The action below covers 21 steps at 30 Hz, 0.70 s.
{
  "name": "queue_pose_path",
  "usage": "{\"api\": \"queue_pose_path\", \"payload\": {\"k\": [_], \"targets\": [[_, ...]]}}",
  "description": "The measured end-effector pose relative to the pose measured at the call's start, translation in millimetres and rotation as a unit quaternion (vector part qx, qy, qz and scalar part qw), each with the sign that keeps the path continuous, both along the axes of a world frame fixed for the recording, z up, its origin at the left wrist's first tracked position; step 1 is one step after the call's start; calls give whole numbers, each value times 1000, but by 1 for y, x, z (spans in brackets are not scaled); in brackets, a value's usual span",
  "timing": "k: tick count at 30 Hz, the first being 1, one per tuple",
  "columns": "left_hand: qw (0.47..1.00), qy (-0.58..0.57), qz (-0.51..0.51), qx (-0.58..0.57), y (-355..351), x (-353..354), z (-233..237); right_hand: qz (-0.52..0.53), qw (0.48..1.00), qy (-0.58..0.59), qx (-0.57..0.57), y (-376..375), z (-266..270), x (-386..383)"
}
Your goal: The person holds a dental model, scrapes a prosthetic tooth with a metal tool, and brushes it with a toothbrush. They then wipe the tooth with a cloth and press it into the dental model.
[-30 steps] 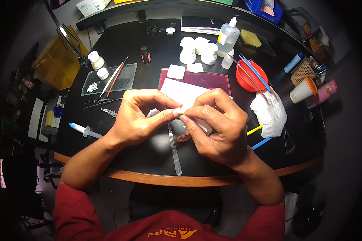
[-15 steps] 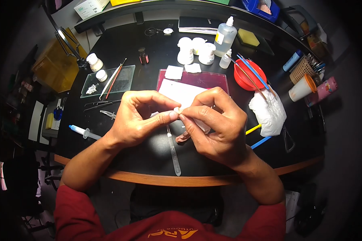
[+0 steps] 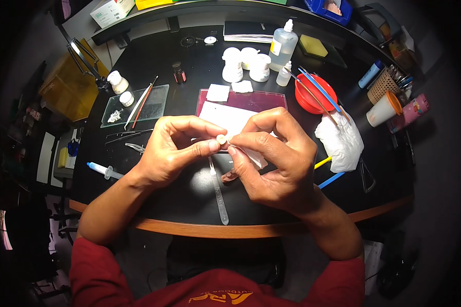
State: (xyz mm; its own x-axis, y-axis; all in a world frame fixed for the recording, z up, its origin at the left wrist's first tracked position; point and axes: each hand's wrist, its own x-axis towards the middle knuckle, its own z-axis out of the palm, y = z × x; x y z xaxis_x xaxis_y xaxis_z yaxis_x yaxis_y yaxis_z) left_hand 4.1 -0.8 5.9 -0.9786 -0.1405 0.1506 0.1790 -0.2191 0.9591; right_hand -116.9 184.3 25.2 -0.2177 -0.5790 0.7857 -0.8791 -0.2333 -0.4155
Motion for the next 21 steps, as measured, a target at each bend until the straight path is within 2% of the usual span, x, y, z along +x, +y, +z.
{"api": "queue_pose_path", "payload": {"k": [21], "targets": [[1000, 13, -6, -2, 0, 1, 2, 10, 1000, -11, 8, -2, -2, 0]]}}
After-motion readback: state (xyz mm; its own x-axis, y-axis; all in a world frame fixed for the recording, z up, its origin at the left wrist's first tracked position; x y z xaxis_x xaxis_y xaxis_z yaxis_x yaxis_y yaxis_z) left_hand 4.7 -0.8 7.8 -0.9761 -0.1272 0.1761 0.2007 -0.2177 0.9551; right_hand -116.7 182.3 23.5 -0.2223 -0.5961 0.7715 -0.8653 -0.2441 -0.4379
